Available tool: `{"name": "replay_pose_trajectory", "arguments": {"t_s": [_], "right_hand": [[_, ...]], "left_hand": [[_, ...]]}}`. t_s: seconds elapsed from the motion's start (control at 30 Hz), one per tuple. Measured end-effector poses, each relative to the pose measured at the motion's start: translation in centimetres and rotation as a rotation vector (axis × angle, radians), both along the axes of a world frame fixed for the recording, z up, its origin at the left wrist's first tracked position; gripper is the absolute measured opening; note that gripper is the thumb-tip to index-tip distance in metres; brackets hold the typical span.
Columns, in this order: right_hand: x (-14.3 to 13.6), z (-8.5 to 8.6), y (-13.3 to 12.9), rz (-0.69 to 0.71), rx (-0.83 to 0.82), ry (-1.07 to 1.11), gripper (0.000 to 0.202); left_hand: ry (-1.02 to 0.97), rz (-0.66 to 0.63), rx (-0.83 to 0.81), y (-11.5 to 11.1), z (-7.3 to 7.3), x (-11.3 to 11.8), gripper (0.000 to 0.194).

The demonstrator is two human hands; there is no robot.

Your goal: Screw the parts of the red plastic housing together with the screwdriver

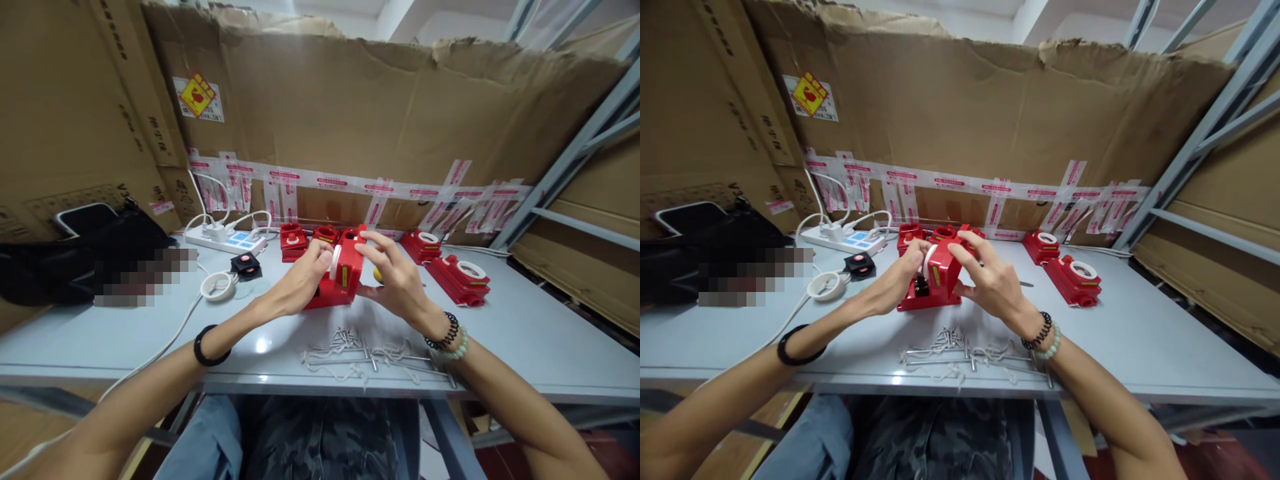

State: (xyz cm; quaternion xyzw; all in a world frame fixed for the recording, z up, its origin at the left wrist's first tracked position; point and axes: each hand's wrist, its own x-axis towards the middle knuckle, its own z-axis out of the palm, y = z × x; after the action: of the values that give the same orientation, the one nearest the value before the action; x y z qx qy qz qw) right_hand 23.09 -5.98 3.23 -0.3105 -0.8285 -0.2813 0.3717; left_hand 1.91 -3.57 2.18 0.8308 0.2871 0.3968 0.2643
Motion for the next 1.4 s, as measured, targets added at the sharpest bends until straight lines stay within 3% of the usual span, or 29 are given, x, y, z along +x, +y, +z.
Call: {"name": "replay_pose_trajectory", "arguments": {"t_s": [0.13, 0.23, 0.33, 0.57, 0.67, 0.8, 0.87, 0.97, 1.1, 1.2, 1.4], "right_hand": [[0.6, 0.2, 0.9, 0.127, -0.047, 0.154, 0.065], [0.9, 0.1, 1.4, 0.198, -0.053, 0.200, 0.073], [0.9, -0.1, 1.5, 0.193, -0.089, 0.200, 0.073], [0.8, -0.6, 1.5, 0.250, -0.099, 0.139, 0.075], [0.7, -0.8, 1.4, 0.217, -0.086, 0.068, 0.072], [0.5, -0.9, 1.2, 0.170, -0.097, 0.034, 0.070], [0.5, -0.8, 1.2, 0.183, -0.110, 0.071, 0.070], [0.6, -0.7, 1.3, 0.209, -0.111, 0.120, 0.072], [0.7, -0.7, 1.5, 0.209, -0.100, 0.126, 0.073], [0.7, -0.8, 1.6, 0.205, -0.107, 0.114, 0.072], [0.4, -0.8, 1.1, 0.127, -0.013, 0.005, 0.061]], "left_hand": [[-0.123, -0.152, 0.196, -0.2, 0.3, -0.5, 0.045], [-0.131, -0.249, 0.224, -0.1, 0.5, -0.5, 0.045], [-0.151, -0.252, 0.213, 0.1, 0.5, -0.5, 0.043], [-0.187, -0.173, 0.024, 0.4, -0.1, -0.2, 0.040], [-0.199, -0.057, -0.065, 0.2, -0.3, 0.1, 0.028], [-0.167, 0.073, -0.086, 0.1, -0.1, -0.1, 0.032], [-0.212, -0.003, 0.000, 0.0, 0.0, -0.3, 0.027], [-0.204, -0.177, 0.154, 0.0, 0.2, -0.6, 0.044], [-0.148, -0.221, 0.207, 0.1, 0.3, -0.6, 0.047], [-0.164, -0.173, 0.128, 0.2, 0.2, -0.5, 0.045], [-0.248, -0.086, -0.199, 0.6, -0.2, 0.0, 0.026]]}}
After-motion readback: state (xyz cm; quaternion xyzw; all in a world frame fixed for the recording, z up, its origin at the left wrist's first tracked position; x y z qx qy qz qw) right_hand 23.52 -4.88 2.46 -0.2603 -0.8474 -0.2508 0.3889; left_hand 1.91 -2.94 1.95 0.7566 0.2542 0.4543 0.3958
